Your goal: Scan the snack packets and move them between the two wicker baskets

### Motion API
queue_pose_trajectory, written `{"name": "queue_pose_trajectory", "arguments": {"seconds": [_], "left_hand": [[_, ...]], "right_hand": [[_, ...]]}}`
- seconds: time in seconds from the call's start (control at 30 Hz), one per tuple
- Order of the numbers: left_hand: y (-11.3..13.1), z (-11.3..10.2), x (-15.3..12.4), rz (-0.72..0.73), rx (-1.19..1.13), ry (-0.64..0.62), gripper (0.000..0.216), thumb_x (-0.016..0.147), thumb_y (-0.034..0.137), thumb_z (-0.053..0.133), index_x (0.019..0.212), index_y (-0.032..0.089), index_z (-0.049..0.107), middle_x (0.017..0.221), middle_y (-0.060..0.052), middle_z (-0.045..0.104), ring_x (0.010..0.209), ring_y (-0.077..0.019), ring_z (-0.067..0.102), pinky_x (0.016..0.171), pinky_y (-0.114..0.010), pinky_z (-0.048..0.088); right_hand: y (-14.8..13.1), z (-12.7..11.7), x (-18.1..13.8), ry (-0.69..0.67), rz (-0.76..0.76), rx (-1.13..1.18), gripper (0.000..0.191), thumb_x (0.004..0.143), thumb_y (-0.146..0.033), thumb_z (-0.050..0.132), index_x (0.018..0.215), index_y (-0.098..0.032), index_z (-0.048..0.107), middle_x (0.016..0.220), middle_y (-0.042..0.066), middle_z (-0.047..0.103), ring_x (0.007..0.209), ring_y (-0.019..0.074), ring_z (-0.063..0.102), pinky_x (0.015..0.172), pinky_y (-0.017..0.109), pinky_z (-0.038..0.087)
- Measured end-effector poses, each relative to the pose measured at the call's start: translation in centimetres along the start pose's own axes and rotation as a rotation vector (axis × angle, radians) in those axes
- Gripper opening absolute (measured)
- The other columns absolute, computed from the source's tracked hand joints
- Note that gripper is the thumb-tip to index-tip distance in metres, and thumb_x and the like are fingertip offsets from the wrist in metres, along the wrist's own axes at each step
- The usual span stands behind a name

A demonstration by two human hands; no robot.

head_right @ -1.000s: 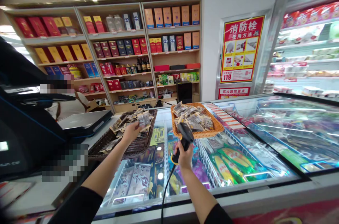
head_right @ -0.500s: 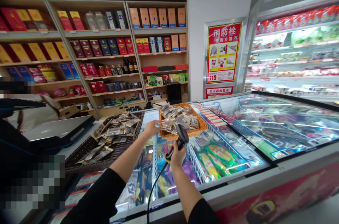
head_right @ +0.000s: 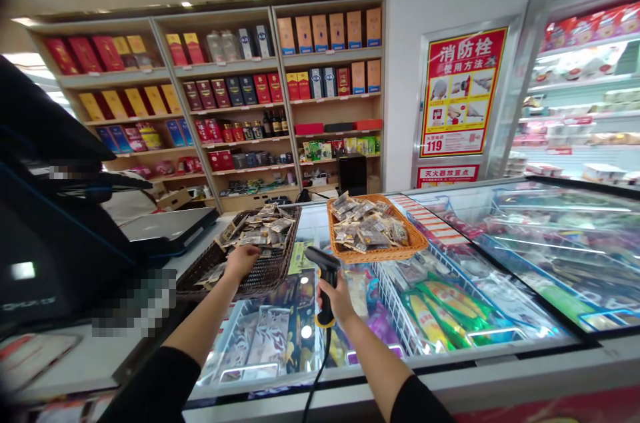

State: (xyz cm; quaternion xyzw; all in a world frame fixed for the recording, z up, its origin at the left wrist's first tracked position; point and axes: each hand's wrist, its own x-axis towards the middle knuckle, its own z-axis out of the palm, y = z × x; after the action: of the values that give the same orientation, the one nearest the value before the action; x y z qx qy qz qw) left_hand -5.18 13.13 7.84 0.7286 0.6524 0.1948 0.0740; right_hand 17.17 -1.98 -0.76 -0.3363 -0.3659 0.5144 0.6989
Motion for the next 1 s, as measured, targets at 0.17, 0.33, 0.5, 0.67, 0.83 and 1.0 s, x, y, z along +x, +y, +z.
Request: {"name": "queue_pose_trajectory", "arguments": {"seconds": [0.17,0.33,0.5,0.67,0.83,1.0], "left_hand": [[1.5,-0.5,-1.0,-0.119,0.151,0.239,0.031,0.073,0.025,0.052,0.101,0.02,0.065,0.115,-0.014,0.06,0.112,-0.0317,0.05,0.095,-0.047,0.034],[0.8,-0.2,-0.9,-0.519,0.158,0.142,0.047,0.072,0.028,0.052,0.114,0.009,0.055,0.128,-0.029,0.045,0.124,-0.0444,0.033,0.086,-0.063,0.032],[0.3,0.8,-0.7,-0.311,0.163,0.004,0.039,0.067,0.02,0.056,0.106,0.012,0.059,0.111,-0.025,0.058,0.107,-0.0364,0.053,0.08,-0.047,0.043],[0.6,0.9,-0.7,-0.056,0.096,-0.052,0.028,0.069,0.022,0.055,0.095,0.013,0.063,0.101,-0.018,0.065,0.099,-0.0271,0.06,0.081,-0.03,0.044],[0.7,0.7,-0.7,-0.286,0.114,-0.054,0.045,0.064,0.034,0.063,0.104,0.013,0.061,0.113,-0.021,0.06,0.106,-0.0342,0.055,0.083,-0.04,0.043],[0.4,1.0,-0.4,-0.242,0.035,-0.168,0.044,0.059,0.046,0.069,0.09,0.014,0.064,0.107,-0.021,0.063,0.1,-0.0338,0.059,0.075,-0.035,0.044]], "right_hand": [[0.0,-0.4,0.0,-0.023,0.053,0.016,0.039,0.066,-0.042,0.068,0.091,-0.018,0.051,0.053,-0.005,0.054,0.037,0.0086,0.046,0.035,0.02,0.037],[-0.1,-0.5,-0.2,-0.009,0.046,0.006,0.036,0.067,-0.04,0.069,0.087,-0.018,0.048,0.053,-0.005,0.054,0.037,0.0087,0.046,0.035,0.02,0.038],[0.0,-0.5,-0.2,-0.016,0.053,0.015,0.036,0.068,-0.04,0.068,0.088,-0.018,0.048,0.054,-0.005,0.055,0.038,0.0084,0.046,0.036,0.02,0.038],[0.0,-0.6,-0.1,-0.01,0.064,0.006,0.039,0.066,-0.041,0.069,0.089,-0.017,0.049,0.053,-0.005,0.055,0.037,0.0086,0.046,0.035,0.02,0.037],[0.0,-0.6,-0.1,-0.004,0.056,0.006,0.037,0.066,-0.04,0.069,0.088,-0.018,0.049,0.054,-0.005,0.055,0.037,0.0088,0.047,0.035,0.02,0.037],[-0.1,-0.5,-0.2,-0.005,0.049,0.001,0.036,0.067,-0.04,0.069,0.087,-0.019,0.048,0.053,-0.005,0.054,0.037,0.009,0.047,0.035,0.02,0.037]]}}
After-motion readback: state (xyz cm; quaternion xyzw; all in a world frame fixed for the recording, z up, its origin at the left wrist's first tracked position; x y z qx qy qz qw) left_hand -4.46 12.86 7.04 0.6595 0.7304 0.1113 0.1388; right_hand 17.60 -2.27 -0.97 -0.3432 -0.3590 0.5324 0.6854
